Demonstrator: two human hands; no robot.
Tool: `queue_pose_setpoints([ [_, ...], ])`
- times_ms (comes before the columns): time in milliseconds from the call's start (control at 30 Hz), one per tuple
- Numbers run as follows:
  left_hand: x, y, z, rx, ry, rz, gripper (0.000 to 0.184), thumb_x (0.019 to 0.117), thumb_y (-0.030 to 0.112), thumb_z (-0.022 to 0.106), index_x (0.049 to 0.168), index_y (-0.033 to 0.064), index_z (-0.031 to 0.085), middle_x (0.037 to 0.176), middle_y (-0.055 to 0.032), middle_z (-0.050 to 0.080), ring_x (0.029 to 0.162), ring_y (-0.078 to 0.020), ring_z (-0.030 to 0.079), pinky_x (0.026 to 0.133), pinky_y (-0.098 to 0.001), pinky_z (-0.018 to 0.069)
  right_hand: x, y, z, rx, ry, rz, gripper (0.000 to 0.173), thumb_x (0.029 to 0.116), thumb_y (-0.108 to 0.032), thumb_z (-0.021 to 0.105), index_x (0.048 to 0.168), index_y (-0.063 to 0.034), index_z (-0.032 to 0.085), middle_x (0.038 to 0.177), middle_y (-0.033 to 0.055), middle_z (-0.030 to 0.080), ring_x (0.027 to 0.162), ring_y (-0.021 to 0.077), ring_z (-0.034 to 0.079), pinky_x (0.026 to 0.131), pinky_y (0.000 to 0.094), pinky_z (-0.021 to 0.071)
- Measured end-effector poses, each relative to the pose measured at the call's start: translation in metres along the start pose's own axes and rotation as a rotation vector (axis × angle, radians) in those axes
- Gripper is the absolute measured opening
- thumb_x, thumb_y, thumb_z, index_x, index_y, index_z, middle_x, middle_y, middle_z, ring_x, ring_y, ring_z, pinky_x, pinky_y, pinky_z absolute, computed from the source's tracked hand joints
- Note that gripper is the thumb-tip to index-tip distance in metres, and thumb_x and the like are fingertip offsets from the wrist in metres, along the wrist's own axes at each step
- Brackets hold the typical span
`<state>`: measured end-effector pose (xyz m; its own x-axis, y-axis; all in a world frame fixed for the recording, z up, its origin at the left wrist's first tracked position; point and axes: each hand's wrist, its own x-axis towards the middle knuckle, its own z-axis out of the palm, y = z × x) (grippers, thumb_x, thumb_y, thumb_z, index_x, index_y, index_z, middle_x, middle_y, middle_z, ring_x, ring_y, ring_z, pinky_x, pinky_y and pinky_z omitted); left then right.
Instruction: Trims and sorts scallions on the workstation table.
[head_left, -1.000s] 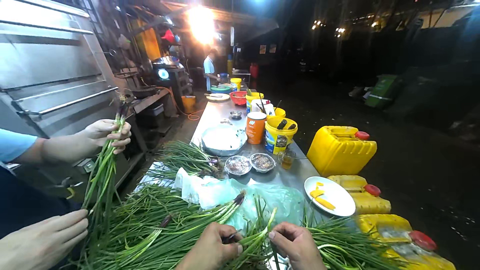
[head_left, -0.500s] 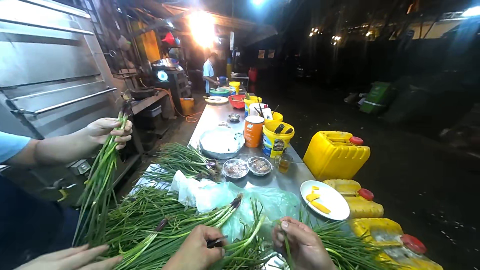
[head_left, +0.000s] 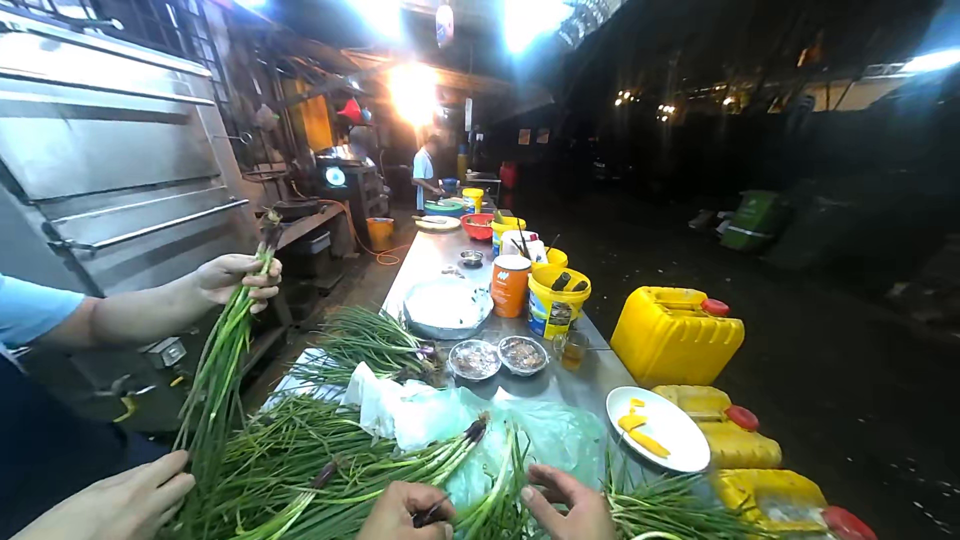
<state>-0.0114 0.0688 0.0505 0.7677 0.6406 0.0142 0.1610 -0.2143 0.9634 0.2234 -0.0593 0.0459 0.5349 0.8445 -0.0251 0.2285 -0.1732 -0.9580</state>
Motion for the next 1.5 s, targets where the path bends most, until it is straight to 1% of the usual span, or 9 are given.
queue_pose_setpoints([
  [300, -0.001, 0.009, 0.024, 0.337, -0.037, 0.011, 0.019, 0.0920, 0.023, 0.071, 0.101, 0.0092, 0.078, 0.091, -0.0080, 0.075, 0.085, -0.0211, 0.070, 0.079, -0.0490, 0.0570, -0.008, -0.021, 0.002, 0.368, -0.100, 0.009, 0.010, 0.0935, -0.006, 0.067, 0.087, -0.0003, 0.071, 0.073, 0.0069, 0.067, 0.061, 0.0141, 0.061, 0.060, 0.0326, 0.0544],
  [500, -0.010, -0.009, -0.003, 0.146, -0.021, -0.013, 0.021, 0.0910, 0.016, 0.073, 0.109, 0.0068, 0.076, 0.095, -0.0041, 0.075, 0.082, -0.0148, 0.071, 0.077, -0.0381, 0.0602, -0.005, -0.015, -0.020, 0.413, -0.045, -0.049, 0.010, 0.0950, -0.003, 0.063, 0.091, 0.0010, 0.071, 0.076, 0.0080, 0.068, 0.061, 0.0143, 0.062, 0.060, 0.0317, 0.0554],
  [733, -0.016, -0.007, -0.012, 0.186, 0.301, -0.083, 0.014, 0.0901, 0.015, 0.069, 0.100, 0.0104, 0.077, 0.086, 0.0009, 0.074, 0.075, -0.0092, 0.069, 0.070, -0.0321, 0.0590, -0.004, -0.010, -0.027, 0.430, -0.011, -0.038, 0.011, 0.0950, -0.003, 0.061, 0.090, 0.0013, 0.070, 0.077, 0.0096, 0.068, 0.060, 0.0151, 0.061, 0.059, 0.0321, 0.0552],
  [900, -0.014, -0.006, 0.000, 0.285, 0.382, 0.243, 0.012, 0.0896, 0.017, 0.069, 0.094, 0.0119, 0.079, 0.088, 0.0030, 0.073, 0.072, -0.0035, 0.064, 0.065, -0.0241, 0.0552, -0.005, -0.014, -0.025, 0.405, -0.016, -0.035, 0.011, 0.0953, -0.002, 0.061, 0.090, 0.0004, 0.070, 0.076, 0.0081, 0.068, 0.061, 0.0145, 0.061, 0.059, 0.0313, 0.0552],
  [1067, -0.016, 0.005, 0.018, 0.602, 0.201, 0.355, 0.016, 0.0908, 0.030, 0.074, 0.101, 0.0188, 0.079, 0.104, 0.0019, 0.076, 0.102, -0.0148, 0.070, 0.085, -0.0408, 0.0600, -0.007, -0.018, -0.025, 0.399, -0.020, -0.049, 0.011, 0.0948, -0.002, 0.062, 0.087, 0.0001, 0.070, 0.075, 0.0084, 0.067, 0.060, 0.0148, 0.061, 0.059, 0.0314, 0.0550],
  [1233, -0.007, -0.006, 0.050, 0.821, 0.307, 0.364, 0.011, 0.0889, 0.028, 0.072, 0.094, 0.0199, 0.077, 0.084, 0.0004, 0.071, 0.085, -0.0204, 0.070, 0.064, -0.0422, 0.0587, -0.009, -0.023, -0.019, 0.389, -0.023, -0.049, 0.010, 0.0938, -0.003, 0.064, 0.087, 0.0000, 0.070, 0.075, 0.0084, 0.068, 0.061, 0.0153, 0.062, 0.060, 0.0320, 0.0560],
  [1367, -0.011, -0.013, 0.039, 0.710, 0.295, 0.411, 0.011, 0.0893, 0.016, 0.068, 0.094, 0.0153, 0.078, 0.087, -0.0015, 0.075, 0.085, -0.0195, 0.072, 0.071, -0.0406, 0.0602, -0.008, -0.024, -0.028, 0.363, 0.029, -0.081, 0.011, 0.0943, -0.001, 0.063, 0.086, 0.0004, 0.070, 0.074, 0.0085, 0.069, 0.061, 0.0152, 0.063, 0.060, 0.0314, 0.0566],
  [1400, -0.019, 0.007, 0.032, 0.676, 0.251, 0.311, 0.012, 0.0903, 0.013, 0.068, 0.093, 0.0104, 0.079, 0.087, -0.0053, 0.076, 0.085, -0.0209, 0.073, 0.075, -0.0400, 0.0603, -0.007, -0.025, -0.033, 0.367, 0.045, -0.086, 0.011, 0.0944, -0.001, 0.063, 0.086, 0.0005, 0.070, 0.074, 0.0085, 0.069, 0.061, 0.0152, 0.063, 0.060, 0.0312, 0.0567],
  [1500, -0.029, 0.117, 0.010, 0.586, -0.100, -0.507, 0.025, 0.1017, 0.003, 0.057, 0.121, -0.0063, 0.071, 0.122, -0.0210, 0.071, 0.118, -0.0317, 0.065, 0.106, -0.0441, 0.0464, -0.007, -0.025, -0.052, 0.382, 0.102, -0.092, 0.011, 0.0947, -0.002, 0.062, 0.087, -0.0009, 0.070, 0.074, 0.0068, 0.068, 0.061, 0.0139, 0.063, 0.059, 0.0301, 0.0569],
])
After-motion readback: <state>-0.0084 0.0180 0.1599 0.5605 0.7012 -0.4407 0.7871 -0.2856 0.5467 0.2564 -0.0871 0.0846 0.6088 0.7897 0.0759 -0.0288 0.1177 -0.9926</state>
